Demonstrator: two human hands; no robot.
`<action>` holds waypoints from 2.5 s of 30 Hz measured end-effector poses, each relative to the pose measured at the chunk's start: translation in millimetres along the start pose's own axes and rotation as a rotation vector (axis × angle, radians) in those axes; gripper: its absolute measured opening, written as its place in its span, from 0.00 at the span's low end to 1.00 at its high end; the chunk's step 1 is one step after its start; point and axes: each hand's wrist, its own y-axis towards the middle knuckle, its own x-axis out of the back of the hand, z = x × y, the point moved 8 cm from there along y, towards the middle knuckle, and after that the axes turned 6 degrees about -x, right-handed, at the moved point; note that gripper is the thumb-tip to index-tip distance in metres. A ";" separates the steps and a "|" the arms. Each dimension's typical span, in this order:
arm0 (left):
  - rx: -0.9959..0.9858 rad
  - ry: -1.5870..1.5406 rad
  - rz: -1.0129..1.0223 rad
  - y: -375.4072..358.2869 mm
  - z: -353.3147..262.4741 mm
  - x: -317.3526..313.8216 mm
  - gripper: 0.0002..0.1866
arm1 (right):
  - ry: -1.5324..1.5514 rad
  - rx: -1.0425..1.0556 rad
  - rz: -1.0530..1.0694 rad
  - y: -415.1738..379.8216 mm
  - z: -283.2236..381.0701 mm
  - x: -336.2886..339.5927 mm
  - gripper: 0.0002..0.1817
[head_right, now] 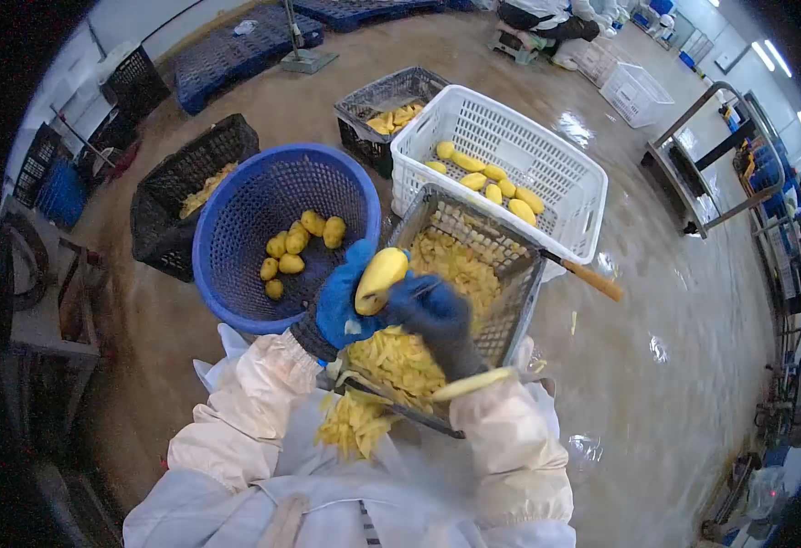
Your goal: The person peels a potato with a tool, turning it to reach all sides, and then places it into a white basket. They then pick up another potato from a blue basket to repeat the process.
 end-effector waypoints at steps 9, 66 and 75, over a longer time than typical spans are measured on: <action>0.103 0.266 0.015 -4.6 21.0 13.9 0.26 | 0.239 0.177 -0.462 25.1 2.7 98.0 0.07; -0.633 0.788 -0.187 1.8 -25.8 40.1 0.23 | -0.251 0.062 0.002 -1.6 10.7 -11.7 0.07; -0.076 0.214 -0.098 6.4 1.6 17.4 0.28 | 0.090 -0.014 -0.173 8.8 9.8 17.2 0.07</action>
